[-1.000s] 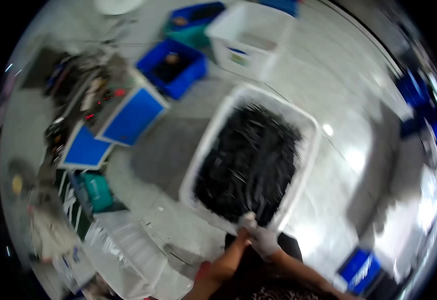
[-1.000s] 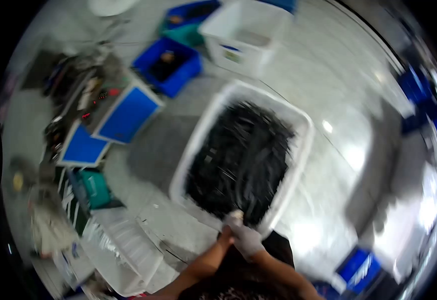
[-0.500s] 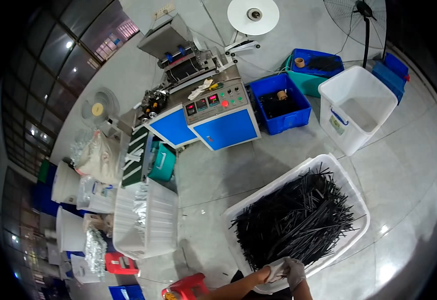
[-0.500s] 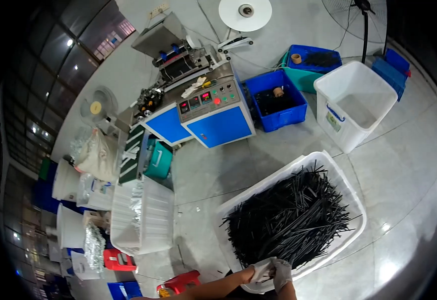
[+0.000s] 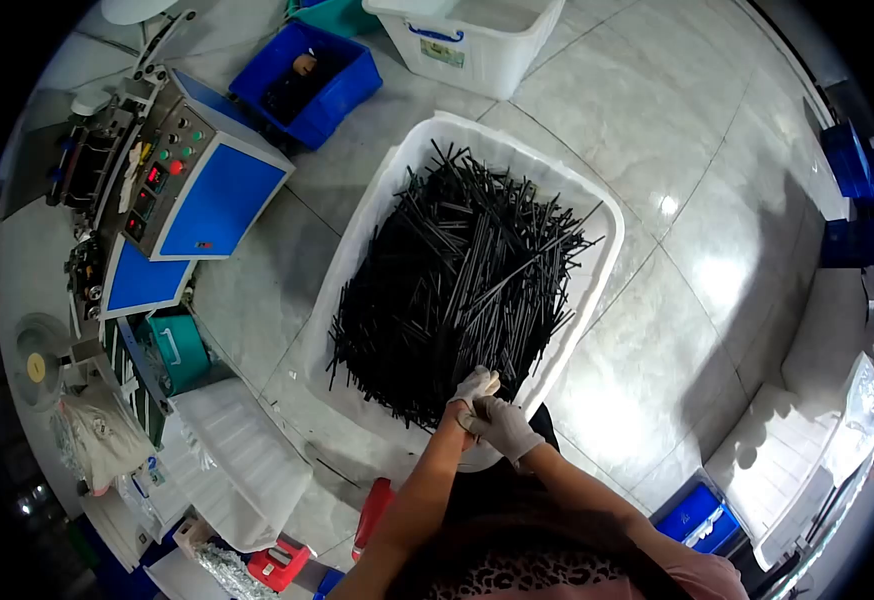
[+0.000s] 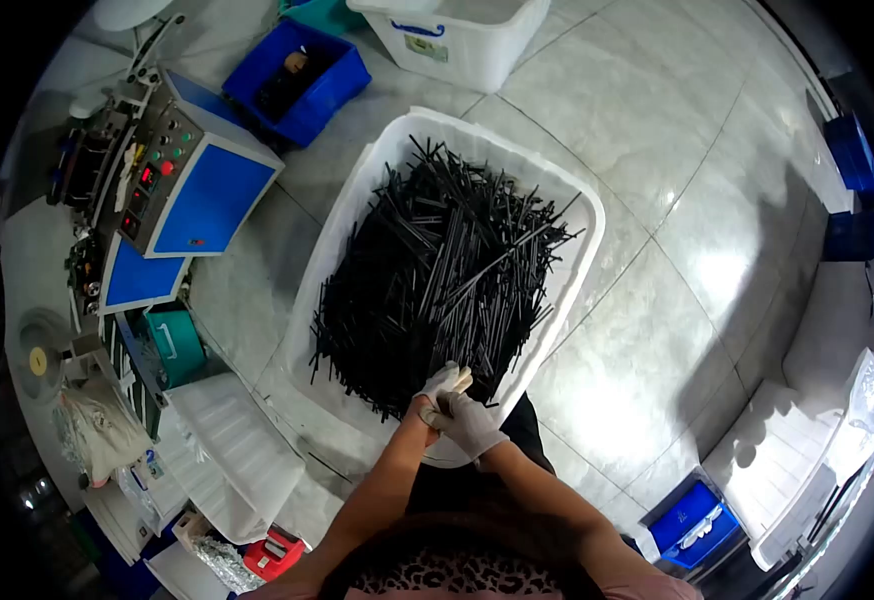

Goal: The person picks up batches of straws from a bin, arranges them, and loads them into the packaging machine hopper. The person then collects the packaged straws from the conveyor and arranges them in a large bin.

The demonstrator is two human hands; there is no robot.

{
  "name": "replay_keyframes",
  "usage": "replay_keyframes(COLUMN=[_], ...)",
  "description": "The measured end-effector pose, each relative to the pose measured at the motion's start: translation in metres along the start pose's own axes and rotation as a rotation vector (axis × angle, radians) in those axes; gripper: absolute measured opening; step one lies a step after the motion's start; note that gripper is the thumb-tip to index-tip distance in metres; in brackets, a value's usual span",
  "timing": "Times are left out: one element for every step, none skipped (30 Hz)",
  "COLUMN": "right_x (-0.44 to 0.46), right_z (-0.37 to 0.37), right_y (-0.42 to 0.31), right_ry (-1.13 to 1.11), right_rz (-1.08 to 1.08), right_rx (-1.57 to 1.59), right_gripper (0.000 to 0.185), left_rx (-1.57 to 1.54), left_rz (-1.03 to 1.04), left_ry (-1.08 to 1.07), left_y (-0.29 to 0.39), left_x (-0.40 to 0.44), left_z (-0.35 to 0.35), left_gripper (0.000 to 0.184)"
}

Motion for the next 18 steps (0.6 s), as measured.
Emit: replay_keyframes(right_x=[-0.001, -0.001, 0.004, 0.004, 0.006, 0.007, 0.003, 0.001, 0.003, 0.005, 0.007, 0.007, 0.005, 0.001, -0.005, -0.009, -0.023, -0.023], right_z=[-0.003, -0.002, 0.006, 0.017, 0.024, 0.025, 0.017, 0.014, 0.022, 0.028, 0.031, 0.035, 0.04, 0.041, 0.041, 0.049, 0.051, 0.066], right_y=[-0.009, -0.015, -0.011, -0.01, -0.011, -0.012, -0.028, -0.036, -0.028, -0.018, -0.011, 0.0, 0.001, -0.006, -0.014, -0.021, -0.032, -0.018], right_ry=[-0.05, -0.104, -0.15, -0.217, -0.277, -0.274, -0.291, -0.31, -0.31, -0.281, -0.249, -0.251, -0.251, -0.156, -0.059, -0.027, 0.06, 0.041], right_rz=[-0.002, -0.003, -0.007, 0.029, 0.062, 0.072, 0.071, 0.07, 0.08, 0.104, 0.124, 0.196, 0.198, -0.057, -0.305, -0.525, -0.633, -0.585], right_rx=[-0.014, -0.026, -0.057, 0.118, 0.29, 0.298, 0.321, 0.344, 0.348, 0.507, 0.663, 0.669, 0.668, 0.546, 0.418, 0.141, -0.017, -0.043], right_gripper=[0.044, 0.043, 0.035, 0.032, 0.029, 0.029, 0.025, 0.022, 0.022, 0.022, 0.022, 0.022, 0.022, 0.023, 0.024, 0.026, 0.016, 0.018], left_rx=[0.0, -0.062, -0.121, -0.225, -0.22, -0.309, -0.402, -0.451, -0.499, -0.503, -0.52, -0.537, -0.538, -0.274, -0.008, 0.002, 0.013, 0.287], left_rz=[-0.017, 0.087, 0.194, 0.17, 0.157, 0.183, 0.208, 0.216, 0.223, 0.255, 0.254, 0.254, 0.252, 0.379, 0.496, 0.577, 0.655, 0.718], left_ry=[0.006, -0.104, -0.21, -0.224, -0.22, -0.295, -0.371, -0.405, -0.44, -0.514, -0.515, -0.517, -0.516, -0.457, -0.393, -0.258, -0.123, 0.021], left_y=[-0.005, -0.002, 0.001, 0.0, -0.001, 0.002, 0.004, 0.004, 0.004, 0.011, 0.014, 0.017, 0.015, 0.016, 0.014, 0.015, 0.018, 0.025], left_x=[-0.015, -0.029, -0.038, -0.039, -0.039, -0.041, -0.043, -0.041, -0.039, -0.038, -0.035, -0.033, -0.026, -0.016, -0.007, -0.016, -0.029, -0.033], left_z=[-0.003, -0.007, -0.013, -0.02, -0.024, -0.023, -0.021, -0.022, -0.023, -0.018, -0.015, -0.011, -0.018, -0.03, -0.039, -0.041, -0.041, -0.045], left_gripper=[0.056, 0.054, 0.052, 0.057, 0.057, 0.059, 0.061, 0.062, 0.063, 0.056, 0.052, 0.049, 0.049, 0.05, 0.051, 0.065, 0.085, 0.086])
Point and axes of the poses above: each hand's wrist, its own x-axis towards the middle knuckle, its own z-axis out of the palm, y = z × x, the point moved 6 cm from there along x, towards the middle knuckle, and after that the axes turned 3 degrees about -x, right-handed, at the moved point
